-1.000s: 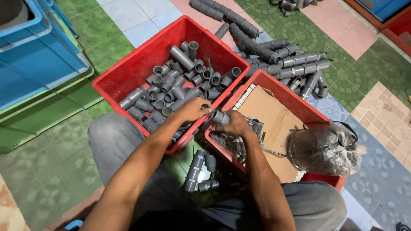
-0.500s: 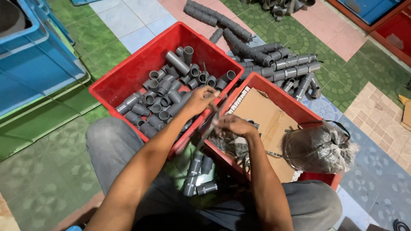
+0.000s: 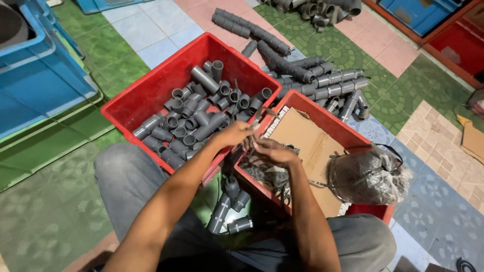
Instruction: Assembling PVC pipe fittings by connecting T-joints to short pipe segments.
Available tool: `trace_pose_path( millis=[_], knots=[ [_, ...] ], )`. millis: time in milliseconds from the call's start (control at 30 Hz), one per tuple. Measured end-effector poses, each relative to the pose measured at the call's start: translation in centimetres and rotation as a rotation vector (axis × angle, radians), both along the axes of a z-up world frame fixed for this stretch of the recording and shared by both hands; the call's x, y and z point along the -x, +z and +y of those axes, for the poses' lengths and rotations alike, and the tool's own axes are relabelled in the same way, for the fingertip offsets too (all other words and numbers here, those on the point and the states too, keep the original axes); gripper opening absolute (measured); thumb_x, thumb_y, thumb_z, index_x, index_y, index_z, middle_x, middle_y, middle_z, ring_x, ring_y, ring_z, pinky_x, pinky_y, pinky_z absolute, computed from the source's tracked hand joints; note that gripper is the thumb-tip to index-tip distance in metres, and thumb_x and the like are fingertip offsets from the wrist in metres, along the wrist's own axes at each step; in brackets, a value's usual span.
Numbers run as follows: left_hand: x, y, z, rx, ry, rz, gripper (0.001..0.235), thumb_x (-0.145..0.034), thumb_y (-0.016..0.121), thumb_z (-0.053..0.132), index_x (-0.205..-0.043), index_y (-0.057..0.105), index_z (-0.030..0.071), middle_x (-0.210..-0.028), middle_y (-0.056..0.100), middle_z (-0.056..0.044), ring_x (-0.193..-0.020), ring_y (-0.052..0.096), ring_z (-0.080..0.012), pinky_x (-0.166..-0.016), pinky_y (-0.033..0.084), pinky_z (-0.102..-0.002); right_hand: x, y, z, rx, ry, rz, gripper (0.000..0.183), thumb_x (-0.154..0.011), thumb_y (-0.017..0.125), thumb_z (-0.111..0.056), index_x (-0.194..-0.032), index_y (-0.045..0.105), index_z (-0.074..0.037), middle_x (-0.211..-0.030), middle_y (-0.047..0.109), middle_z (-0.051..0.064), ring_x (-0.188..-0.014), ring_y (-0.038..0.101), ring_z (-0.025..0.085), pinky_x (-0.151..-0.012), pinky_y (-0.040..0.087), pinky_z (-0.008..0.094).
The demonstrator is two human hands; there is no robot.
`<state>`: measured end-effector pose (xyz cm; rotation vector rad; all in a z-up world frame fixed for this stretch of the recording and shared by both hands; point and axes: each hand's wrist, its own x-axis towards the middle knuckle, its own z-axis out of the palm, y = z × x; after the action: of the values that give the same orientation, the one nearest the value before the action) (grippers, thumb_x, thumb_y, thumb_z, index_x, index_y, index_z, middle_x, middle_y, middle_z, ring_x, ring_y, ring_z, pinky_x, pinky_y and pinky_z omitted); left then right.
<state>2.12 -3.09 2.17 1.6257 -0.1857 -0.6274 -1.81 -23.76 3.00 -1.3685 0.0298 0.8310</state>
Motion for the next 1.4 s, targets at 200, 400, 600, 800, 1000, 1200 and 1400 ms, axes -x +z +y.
trace_pose_path(
  millis=[200,400,600,800,1000,1200,1400],
  knots=[
    [-0.6,2.9,0.1,0.178,0.249,-0.001,0.034,-0.101,0.054,0.027,-0.125,0.06,0.004,-0.092,0.071,-0.022,-0.053,0.071,-0.0259,-0.056,0.063,-0.035,2.0,7.1,2.2,0.272,0.162,-0.449,0.027,-0.093,0.068,-0.023,-0.075,0.07,-0.004,-0.064,0.06,0.007,-0.059,0.053,0.016,-0.056,0.047,0.03],
    [0.5,-3.3,0.4,-0.183,-0.305,-0.088,0.038,-0.089,0.073,0.033,-0.11,0.07,0.002,-0.092,0.072,-0.019,-0.064,0.072,-0.0257,-0.054,0.061,-0.034,-4.2,-0.4,-1.4,-0.07,-0.621,-0.341,0.032,-0.1,0.063,-0.033,-0.106,0.066,-0.002,-0.09,0.071,0.012,-0.074,0.071,0.019,-0.076,0.062,0.036],
    [4.4,-0.1,-1.7,-0.32,-0.194,-0.272,0.043,-0.093,0.064,0.038,-0.118,0.069,0.003,-0.114,0.07,-0.025,-0.109,0.067,-0.0392,-0.095,0.053,-0.047,-3.4,-1.5,-2.0,0.025,-0.68,-0.269,0.029,-0.101,0.061,-0.033,-0.102,0.065,-0.005,-0.087,0.072,0.01,-0.068,0.07,0.016,-0.064,0.06,0.03],
    [-0.4,-3.9,-2.6,-0.448,-0.383,-0.193,0.049,-0.085,0.075,0.047,-0.116,0.068,0.009,-0.094,0.076,-0.014,-0.076,0.076,-0.0198,-0.064,0.065,-0.036,-3.0,0.5,-1.8,-0.155,-0.665,-0.31,0.029,-0.1,0.063,-0.029,-0.105,0.064,-0.001,-0.09,0.07,0.014,-0.075,0.073,0.023,-0.076,0.063,0.037],
    [3.7,2.9,-1.8,-0.312,-0.319,-0.106,0.037,-0.102,0.051,0.028,-0.118,0.063,-0.003,-0.084,0.075,-0.022,-0.085,0.076,-0.0287,-0.081,0.059,-0.038,-4.6,-3.8,-2.8,0.011,-0.739,-0.219,0.023,-0.098,0.064,-0.024,-0.11,0.062,-0.004,-0.103,0.069,0.017,-0.071,0.072,0.026,-0.063,0.065,0.037],
    [1.6,-3.3,-2.6,-0.278,-0.064,-0.258,0.03,-0.101,0.05,0.019,-0.112,0.064,-0.005,-0.077,0.074,-0.02,-0.074,0.076,-0.0284,-0.073,0.059,-0.038,1.9,0.1,-1.6,0.292,-0.045,0.061,0.075,-0.083,0.078,-0.038,-0.141,0.05,0.0,-0.126,0.059,0.019,-0.085,0.069,0.027,-0.08,0.063,0.041],
    [0.2,-0.7,-3.7,-0.168,0.003,-0.187,0.034,-0.103,0.048,0.02,-0.116,0.059,-0.009,-0.082,0.074,-0.023,-0.076,0.076,-0.0291,-0.077,0.06,-0.039,1.3,-2.6,-1.1,0.153,0.085,-0.058,0.015,-0.09,0.071,-0.014,-0.09,0.066,-0.001,-0.077,0.066,0.001,-0.067,0.064,0.009,-0.064,0.058,0.023]
  ],
)
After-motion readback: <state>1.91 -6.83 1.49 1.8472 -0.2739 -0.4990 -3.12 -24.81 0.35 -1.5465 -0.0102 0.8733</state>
